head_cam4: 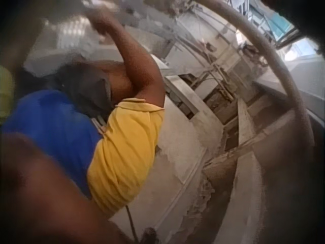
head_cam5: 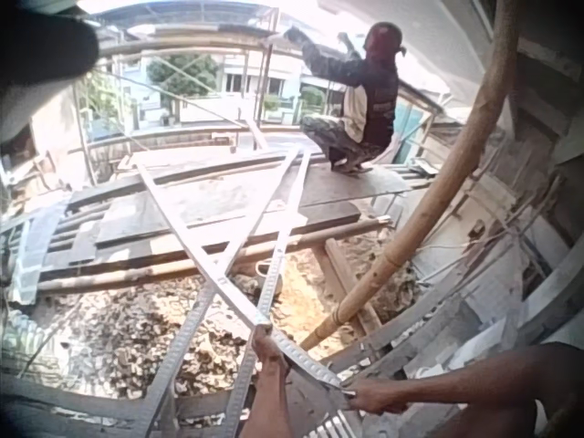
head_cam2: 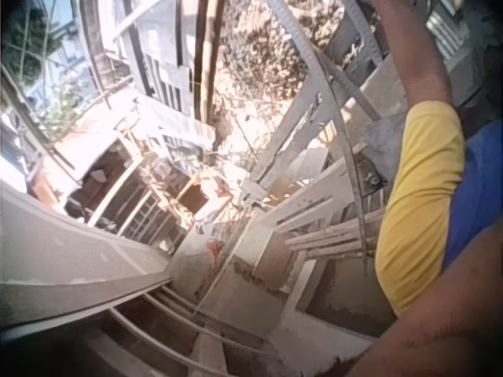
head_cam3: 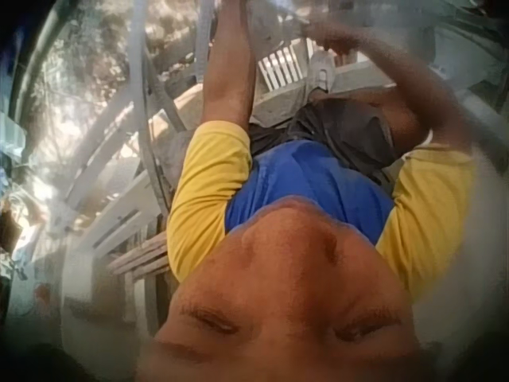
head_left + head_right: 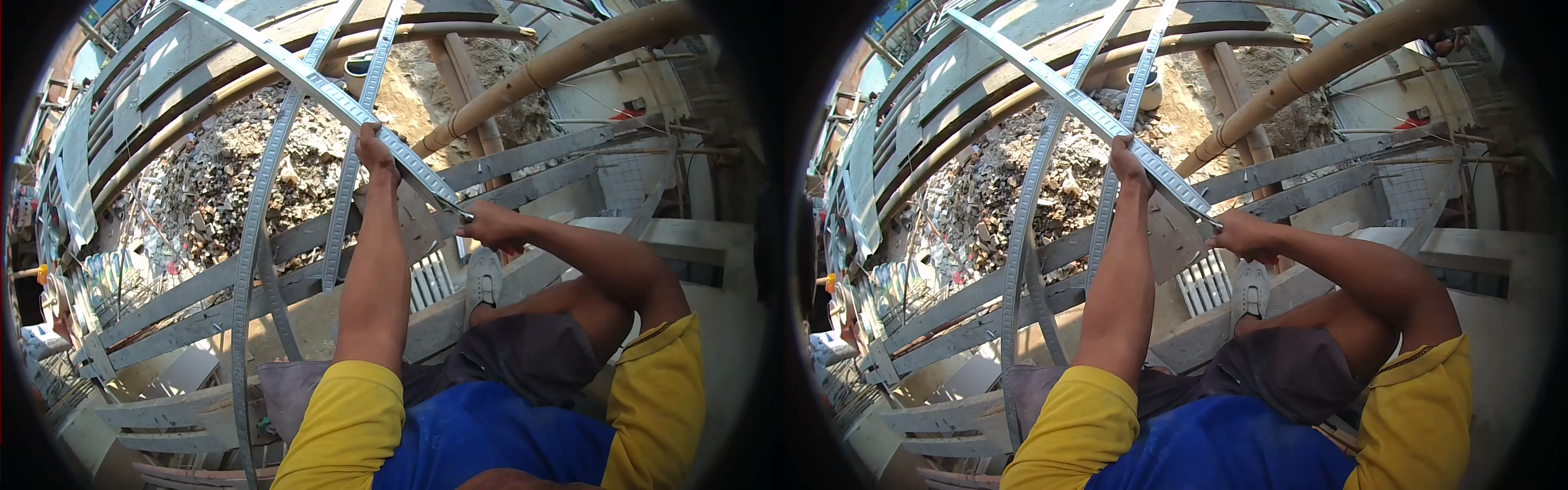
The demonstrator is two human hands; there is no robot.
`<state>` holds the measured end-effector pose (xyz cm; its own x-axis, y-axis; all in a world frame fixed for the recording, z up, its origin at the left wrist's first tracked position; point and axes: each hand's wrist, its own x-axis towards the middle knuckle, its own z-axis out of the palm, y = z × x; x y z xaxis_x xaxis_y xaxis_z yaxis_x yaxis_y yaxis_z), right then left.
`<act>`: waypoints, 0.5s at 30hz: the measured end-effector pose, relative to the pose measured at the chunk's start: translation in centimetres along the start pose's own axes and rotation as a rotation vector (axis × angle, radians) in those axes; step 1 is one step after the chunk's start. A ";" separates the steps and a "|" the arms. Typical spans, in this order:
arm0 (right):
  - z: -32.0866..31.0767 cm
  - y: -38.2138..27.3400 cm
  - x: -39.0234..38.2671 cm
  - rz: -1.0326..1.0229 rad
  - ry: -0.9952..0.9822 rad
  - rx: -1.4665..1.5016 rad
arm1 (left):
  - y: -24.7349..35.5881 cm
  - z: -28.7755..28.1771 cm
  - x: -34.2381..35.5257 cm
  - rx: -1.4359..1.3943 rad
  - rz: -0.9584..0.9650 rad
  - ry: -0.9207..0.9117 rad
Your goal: Using snips to cut and notch a light-gauge metal profile at a construction site.
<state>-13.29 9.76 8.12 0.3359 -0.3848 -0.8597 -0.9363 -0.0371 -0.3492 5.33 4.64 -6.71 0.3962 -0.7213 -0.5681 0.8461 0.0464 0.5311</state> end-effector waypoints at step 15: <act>-0.8 1.5 -0.4 -0.042 -0.156 0.237 | 0.6 0.3 -0.5 -0.032 0.030 0.051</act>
<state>-14.92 9.12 8.22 0.4028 -0.2406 -0.8831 -0.8772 0.1739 -0.4475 5.55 4.77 -5.91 0.4385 -0.6834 -0.5837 0.8440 0.0899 0.5288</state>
